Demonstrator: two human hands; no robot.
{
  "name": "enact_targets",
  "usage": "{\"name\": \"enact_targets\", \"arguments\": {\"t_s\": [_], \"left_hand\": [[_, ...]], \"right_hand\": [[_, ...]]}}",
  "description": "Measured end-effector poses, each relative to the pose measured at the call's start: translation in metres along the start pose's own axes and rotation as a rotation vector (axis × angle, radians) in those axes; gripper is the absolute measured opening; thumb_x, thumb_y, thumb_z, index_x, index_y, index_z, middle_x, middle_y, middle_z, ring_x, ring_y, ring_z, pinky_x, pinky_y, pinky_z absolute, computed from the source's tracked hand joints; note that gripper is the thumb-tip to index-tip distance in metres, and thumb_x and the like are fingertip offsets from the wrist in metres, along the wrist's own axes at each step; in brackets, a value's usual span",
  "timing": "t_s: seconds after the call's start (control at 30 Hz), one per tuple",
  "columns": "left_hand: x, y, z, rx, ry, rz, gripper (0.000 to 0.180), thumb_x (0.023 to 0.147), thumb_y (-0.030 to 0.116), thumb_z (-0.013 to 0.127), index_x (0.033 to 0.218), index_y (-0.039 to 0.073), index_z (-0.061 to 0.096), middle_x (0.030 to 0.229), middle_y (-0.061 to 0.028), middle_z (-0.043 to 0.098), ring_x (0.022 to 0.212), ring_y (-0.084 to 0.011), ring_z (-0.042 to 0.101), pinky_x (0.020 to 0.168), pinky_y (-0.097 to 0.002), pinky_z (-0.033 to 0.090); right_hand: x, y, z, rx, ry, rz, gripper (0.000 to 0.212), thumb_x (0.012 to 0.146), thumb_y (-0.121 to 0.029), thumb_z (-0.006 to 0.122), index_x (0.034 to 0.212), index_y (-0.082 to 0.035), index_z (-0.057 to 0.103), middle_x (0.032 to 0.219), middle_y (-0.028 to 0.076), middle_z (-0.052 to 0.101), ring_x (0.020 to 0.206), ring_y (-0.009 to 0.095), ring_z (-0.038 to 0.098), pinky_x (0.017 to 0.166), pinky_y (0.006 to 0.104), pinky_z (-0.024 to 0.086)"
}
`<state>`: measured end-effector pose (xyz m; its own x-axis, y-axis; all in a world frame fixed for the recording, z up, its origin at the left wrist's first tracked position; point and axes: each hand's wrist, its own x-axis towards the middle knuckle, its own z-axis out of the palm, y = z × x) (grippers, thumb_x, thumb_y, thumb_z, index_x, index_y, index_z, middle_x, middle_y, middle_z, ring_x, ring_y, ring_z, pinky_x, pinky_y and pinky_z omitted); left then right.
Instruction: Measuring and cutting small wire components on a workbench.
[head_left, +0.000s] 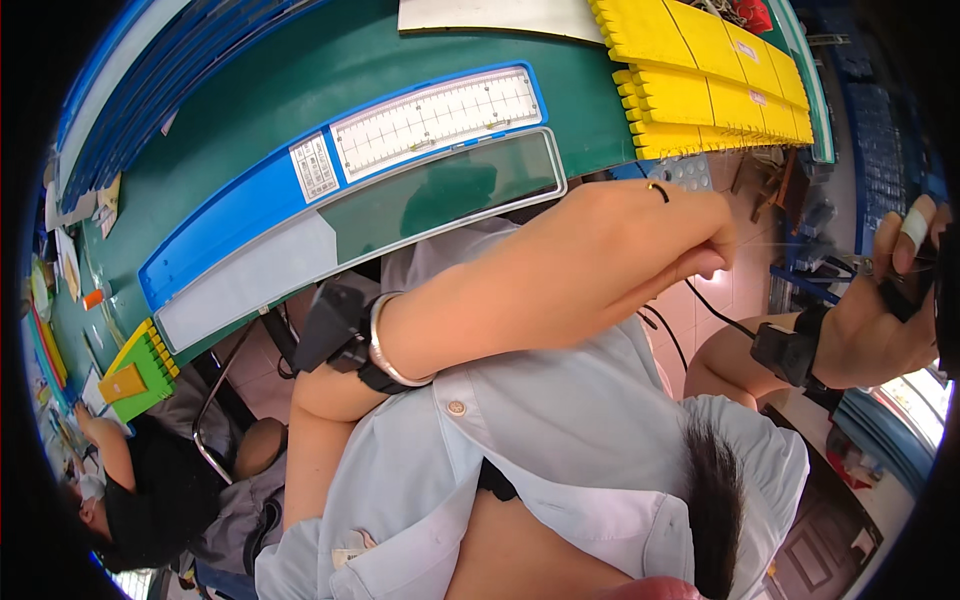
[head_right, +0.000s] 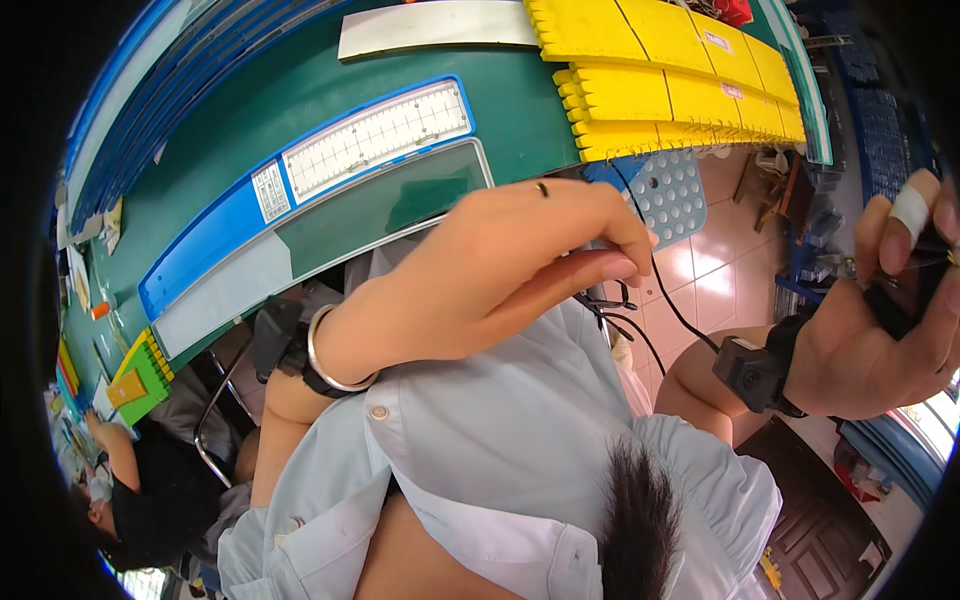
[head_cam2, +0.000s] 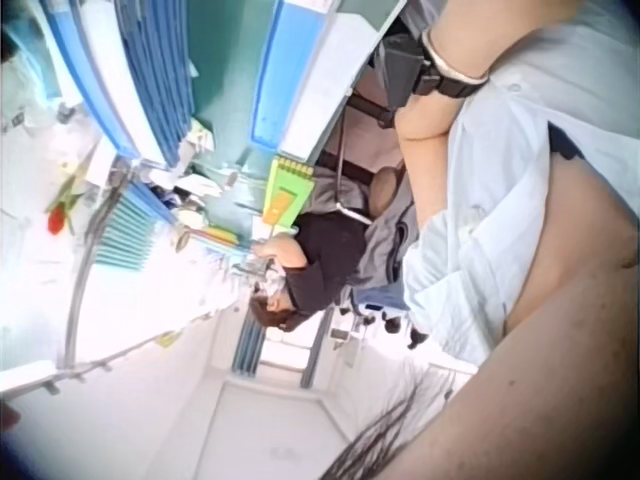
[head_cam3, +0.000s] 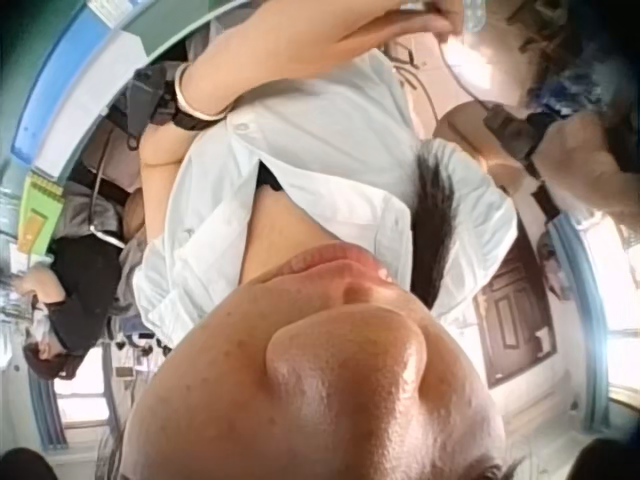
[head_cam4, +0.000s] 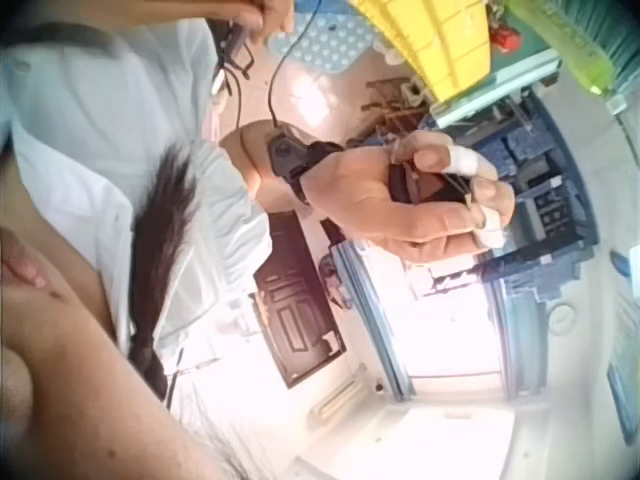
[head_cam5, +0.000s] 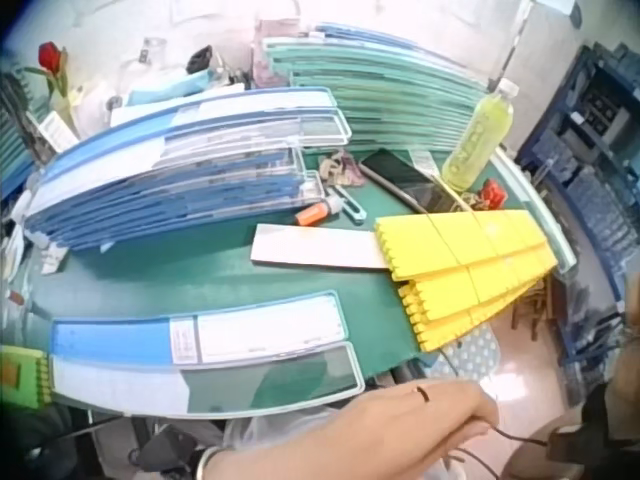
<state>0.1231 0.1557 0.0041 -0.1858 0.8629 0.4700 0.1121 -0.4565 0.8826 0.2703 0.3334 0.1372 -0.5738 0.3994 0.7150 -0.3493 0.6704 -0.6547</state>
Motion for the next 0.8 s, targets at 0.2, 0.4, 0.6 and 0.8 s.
{"name": "enact_targets", "arguments": {"t_s": [0.2,0.4,0.6,0.8], "left_hand": [[-0.015,-0.043,0.032,0.107,-0.181,-0.053,0.011,0.094,0.011,0.068,0.102,0.004,0.065,0.095,-0.0125,0.071,0.083,-0.0327,0.068,0.072,-0.0375,0.054],[-0.013,-0.093,0.052,0.231,-0.195,0.059,0.023,0.096,0.018,0.065,0.115,0.006,0.068,0.11,-0.0148,0.073,0.113,-0.0345,0.067,0.094,-0.0411,0.055],[0.006,-0.113,0.062,0.585,-0.32,0.094,0.035,0.099,0.018,0.063,0.128,-0.001,0.063,0.139,-0.0171,0.061,0.134,-0.0391,0.052,0.11,-0.0409,0.046],[-0.017,-0.118,0.069,0.214,-0.358,-0.326,0.05,0.099,0.023,0.064,0.141,-0.002,0.05,0.145,-0.0194,0.052,0.128,-0.0402,0.055,0.106,-0.0442,0.045]], "right_hand": [[-0.026,-0.013,-0.014,-0.188,0.484,0.173,0.022,0.096,-0.019,0.055,0.102,0.002,0.061,0.089,0.009,0.048,0.081,0.014,0.046,0.064,0.0249,0.044],[-0.049,-0.006,-0.045,0.058,0.208,0.22,0.023,0.095,-0.017,0.05,0.108,0.002,0.053,0.102,0.012,0.047,0.078,0.018,0.044,0.063,0.0321,0.041],[-0.056,-0.002,-0.045,0.022,0.043,0.244,0.019,0.096,-0.013,0.049,0.105,0.004,0.047,0.098,0.013,0.042,0.069,0.019,0.04,0.055,0.0326,0.034],[-0.064,0.0,-0.051,-0.016,-0.204,0.232,0.018,0.099,-0.016,0.054,0.098,0.001,0.046,0.093,0.014,0.042,0.071,0.017,0.045,0.058,0.0264,0.04]]}}
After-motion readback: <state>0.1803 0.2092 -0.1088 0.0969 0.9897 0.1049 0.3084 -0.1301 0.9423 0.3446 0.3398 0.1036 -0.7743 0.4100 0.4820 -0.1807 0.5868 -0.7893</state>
